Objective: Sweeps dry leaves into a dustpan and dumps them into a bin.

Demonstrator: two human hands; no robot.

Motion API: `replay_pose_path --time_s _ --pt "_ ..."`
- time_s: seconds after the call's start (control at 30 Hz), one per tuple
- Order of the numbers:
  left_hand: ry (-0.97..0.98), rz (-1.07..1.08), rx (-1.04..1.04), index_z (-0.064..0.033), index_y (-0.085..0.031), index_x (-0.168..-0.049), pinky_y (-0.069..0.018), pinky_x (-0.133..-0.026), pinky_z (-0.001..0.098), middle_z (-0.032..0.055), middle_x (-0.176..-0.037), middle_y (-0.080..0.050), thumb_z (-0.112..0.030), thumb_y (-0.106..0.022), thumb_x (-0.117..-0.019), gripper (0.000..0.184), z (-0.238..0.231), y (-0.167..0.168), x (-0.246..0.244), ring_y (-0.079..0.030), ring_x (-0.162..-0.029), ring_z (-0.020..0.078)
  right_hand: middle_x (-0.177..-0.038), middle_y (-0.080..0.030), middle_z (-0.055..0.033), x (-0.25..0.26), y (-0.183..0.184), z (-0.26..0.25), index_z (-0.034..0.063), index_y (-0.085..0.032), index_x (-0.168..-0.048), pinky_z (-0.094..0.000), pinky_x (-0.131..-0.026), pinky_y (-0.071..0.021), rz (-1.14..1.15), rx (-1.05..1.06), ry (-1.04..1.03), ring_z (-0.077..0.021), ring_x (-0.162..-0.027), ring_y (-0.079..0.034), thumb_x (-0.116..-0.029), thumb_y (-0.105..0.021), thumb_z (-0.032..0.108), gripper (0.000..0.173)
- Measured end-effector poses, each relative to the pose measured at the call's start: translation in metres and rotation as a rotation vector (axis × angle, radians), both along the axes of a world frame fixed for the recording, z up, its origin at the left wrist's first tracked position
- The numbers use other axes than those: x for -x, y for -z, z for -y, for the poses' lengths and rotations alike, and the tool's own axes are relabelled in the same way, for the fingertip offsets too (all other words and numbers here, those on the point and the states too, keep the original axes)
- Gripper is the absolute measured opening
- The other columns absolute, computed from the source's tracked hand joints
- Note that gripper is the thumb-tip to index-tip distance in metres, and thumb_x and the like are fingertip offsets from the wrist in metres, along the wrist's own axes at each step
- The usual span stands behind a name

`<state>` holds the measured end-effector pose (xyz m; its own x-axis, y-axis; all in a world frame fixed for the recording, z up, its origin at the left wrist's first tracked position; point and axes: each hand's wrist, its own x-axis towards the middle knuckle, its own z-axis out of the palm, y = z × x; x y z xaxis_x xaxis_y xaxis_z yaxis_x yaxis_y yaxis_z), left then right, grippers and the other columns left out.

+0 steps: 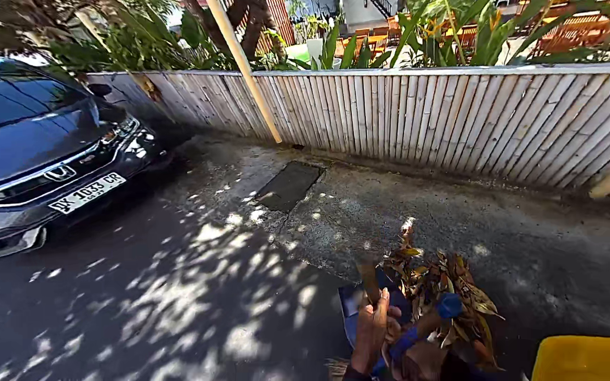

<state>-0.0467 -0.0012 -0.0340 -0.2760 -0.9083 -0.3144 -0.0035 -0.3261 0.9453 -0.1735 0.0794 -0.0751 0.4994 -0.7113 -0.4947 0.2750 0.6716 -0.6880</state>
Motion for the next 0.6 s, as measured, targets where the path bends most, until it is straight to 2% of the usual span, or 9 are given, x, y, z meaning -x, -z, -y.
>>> replay_pose_path --time_s 0.07,0.13,0.2,0.37,0.47,0.6 --pt "-0.031 0.023 -0.118 0.0025 -0.055 -0.125 -0.0601 -0.055 0.0345 0.0176 -0.08 -0.074 -0.025 -0.048 -0.1105 0.032 0.004 -0.006 -0.021 -0.072 -0.06 0.0234 -0.067 -0.056 0.0017 0.025 0.011 -0.014 0.0144 -0.061 -0.096 -0.0244 -0.046 -0.048 0.046 0.002 -0.071 -0.0095 -0.052 -0.055 -0.1077 -0.029 0.06 0.056" --pt "-0.112 0.033 -0.219 0.0024 -0.055 -0.123 -0.0616 -0.056 0.0358 0.0186 -0.08 -0.075 -0.023 -0.047 -0.111 0.03 0.004 -0.006 -0.047 -0.074 -0.062 0.0252 -0.064 -0.05 0.0023 0.054 0.003 -0.038 0.0152 -0.057 -0.093 -0.0244 -0.042 -0.0443 0.013 -0.008 -0.115 -0.0089 -0.047 -0.049 -0.1052 -0.025 0.067 0.062" --pt "-0.155 0.031 -0.241 0.0015 -0.057 -0.12 -0.0625 -0.056 0.0359 0.017 -0.079 -0.075 -0.026 -0.047 -0.1108 0.03 0.001 -0.005 -0.072 -0.074 -0.063 0.0254 -0.062 -0.05 0.0024 0.082 -0.018 -0.062 0.0142 -0.055 -0.091 -0.0239 -0.039 -0.0431 -0.077 -0.061 -0.115 -0.0081 -0.043 -0.048 -0.1067 -0.023 0.062 0.06" --pt "-0.172 0.095 -0.232 -0.0012 -0.059 -0.113 -0.0624 -0.051 0.0363 0.0159 -0.077 -0.075 -0.033 -0.048 -0.11 0.034 0.004 -0.009 -0.118 -0.075 -0.061 0.0263 -0.062 -0.054 0.0014 0.142 -0.072 -0.118 0.0109 -0.062 -0.09 -0.0241 -0.042 -0.0477 -0.113 -0.054 -0.069 -0.0079 -0.045 -0.053 -0.1081 -0.042 0.044 0.043" --pt "-0.117 0.153 -0.159 -0.0041 -0.059 -0.106 -0.0617 -0.048 0.0353 0.0133 -0.074 -0.075 -0.03 -0.052 -0.1089 0.027 0.004 -0.005 -0.13 -0.074 -0.057 0.0249 -0.066 -0.058 -0.0003 0.17 -0.106 -0.14 0.0104 -0.064 -0.093 -0.0248 -0.043 -0.0505 -0.129 -0.049 0.032 -0.009 -0.048 -0.057 -0.1066 -0.047 0.04 0.037" --pt "0.008 0.343 -0.058 -0.004 -0.058 -0.11 -0.0586 -0.045 0.0305 0.0084 -0.078 -0.076 -0.03 -0.059 -0.1049 0.026 0.004 0.01 -0.146 -0.07 -0.053 0.0186 -0.067 -0.059 -0.0008 0.198 -0.133 -0.155 0.0117 -0.063 -0.089 -0.0257 -0.044 -0.0521 -0.191 0.029 0.204 -0.0108 -0.05 -0.06 -0.1043 -0.045 0.039 0.036"
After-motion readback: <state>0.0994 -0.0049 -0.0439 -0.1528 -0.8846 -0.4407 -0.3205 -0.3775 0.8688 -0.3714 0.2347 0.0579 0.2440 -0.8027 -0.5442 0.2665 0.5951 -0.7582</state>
